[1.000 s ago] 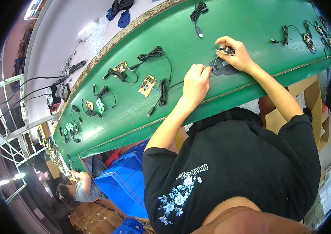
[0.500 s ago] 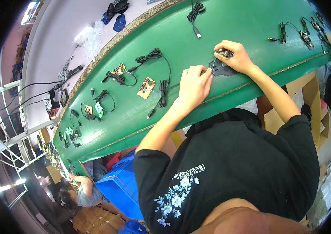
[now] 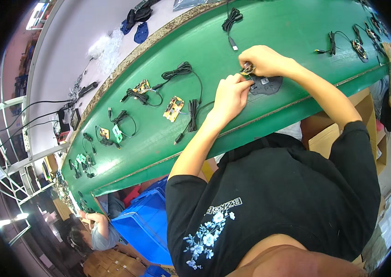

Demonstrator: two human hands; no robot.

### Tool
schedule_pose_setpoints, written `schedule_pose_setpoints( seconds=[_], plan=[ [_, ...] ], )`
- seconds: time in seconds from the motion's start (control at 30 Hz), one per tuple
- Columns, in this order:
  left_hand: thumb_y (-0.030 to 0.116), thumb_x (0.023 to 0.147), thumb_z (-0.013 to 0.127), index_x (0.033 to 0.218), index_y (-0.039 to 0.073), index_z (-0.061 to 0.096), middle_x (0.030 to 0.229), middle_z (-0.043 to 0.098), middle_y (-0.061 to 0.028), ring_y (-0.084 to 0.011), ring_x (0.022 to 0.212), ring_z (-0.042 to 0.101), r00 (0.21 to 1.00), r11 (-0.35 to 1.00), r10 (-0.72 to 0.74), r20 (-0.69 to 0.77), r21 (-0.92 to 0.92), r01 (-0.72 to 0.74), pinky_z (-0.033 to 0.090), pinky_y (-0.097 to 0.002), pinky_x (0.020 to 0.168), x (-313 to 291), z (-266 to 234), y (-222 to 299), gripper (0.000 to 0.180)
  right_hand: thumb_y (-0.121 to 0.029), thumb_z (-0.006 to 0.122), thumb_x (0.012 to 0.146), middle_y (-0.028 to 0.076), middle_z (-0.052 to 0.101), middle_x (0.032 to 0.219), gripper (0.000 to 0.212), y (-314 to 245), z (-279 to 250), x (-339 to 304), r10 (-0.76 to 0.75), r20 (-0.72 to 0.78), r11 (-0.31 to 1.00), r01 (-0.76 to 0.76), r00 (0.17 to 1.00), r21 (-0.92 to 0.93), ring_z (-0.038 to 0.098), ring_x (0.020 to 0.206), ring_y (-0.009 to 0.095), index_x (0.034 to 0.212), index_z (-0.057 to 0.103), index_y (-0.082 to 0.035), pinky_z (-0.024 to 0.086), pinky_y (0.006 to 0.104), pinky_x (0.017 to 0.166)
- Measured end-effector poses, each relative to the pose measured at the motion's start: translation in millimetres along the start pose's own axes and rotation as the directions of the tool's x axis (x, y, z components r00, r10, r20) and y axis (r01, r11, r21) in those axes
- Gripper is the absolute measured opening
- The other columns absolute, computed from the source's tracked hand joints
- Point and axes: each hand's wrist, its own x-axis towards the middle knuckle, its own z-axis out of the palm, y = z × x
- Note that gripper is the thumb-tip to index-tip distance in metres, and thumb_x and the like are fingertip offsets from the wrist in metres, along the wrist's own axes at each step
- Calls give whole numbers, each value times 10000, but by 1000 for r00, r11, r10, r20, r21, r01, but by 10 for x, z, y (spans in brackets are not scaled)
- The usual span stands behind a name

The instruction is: The person assembles a computer mouse by hand, attaching a PCB and other components onto a mouse base plate.

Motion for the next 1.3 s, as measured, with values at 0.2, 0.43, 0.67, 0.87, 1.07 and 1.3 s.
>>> schedule_pose_setpoints(
  seconds=[0.2,0.43,0.67,0.87,1.07,1.3],
  plan=[
    [45,835,695,1072,60,741,938,674,-122,-336,850,628,999,1000,-30,-41,0,30,497,-439,752,-19,25,62,241,-67,714,727,158,670,820,132,-82,-47,53,35,83,992,-25,996,-123,653,817,386,833,640,-43,491,476,702],
    [55,856,674,1150,66,713,973,656,-153,-340,888,620,993,990,-99,58,-91,104,498,-434,802,43,-35,17,297,-140,753,780,93,617,798,432,-23,-343,-51,80,214,981,-114,974,154,611,763,261,1155,555,-62,487,387,728],
    [81,859,669,1114,58,726,911,643,-132,-330,864,612,944,947,-230,235,-170,273,493,-441,785,120,-120,-37,262,-178,768,842,81,680,1070,249,-71,-343,-522,-31,91,881,-15,995,472,613,1021,215,1039,680,-55,474,375,922],
    [12,806,692,1189,49,723,836,612,-81,-187,693,533,931,922,-249,266,-230,313,478,-316,686,202,-133,-55,386,-136,816,777,86,694,1181,245,-132,-196,-743,-99,-65,984,108,993,141,636,1139,270,999,724,-83,402,487,1100],
    [36,805,708,1197,39,718,834,613,-61,-168,697,520,917,904,-266,297,-252,344,479,-305,694,238,-123,-24,391,-147,795,798,86,664,1295,252,-161,-111,-846,-161,-53,983,155,986,-97,573,1279,281,1030,724,-75,341,546,1150],
    [188,816,773,1158,40,700,1011,626,-126,-269,853,609,985,995,-98,140,-24,102,521,-389,777,180,-148,296,380,-178,706,878,126,568,1435,349,-281,-5,-972,-63,-95,985,47,993,-166,482,1384,300,1206,654,-69,327,541,1157]
  ],
)
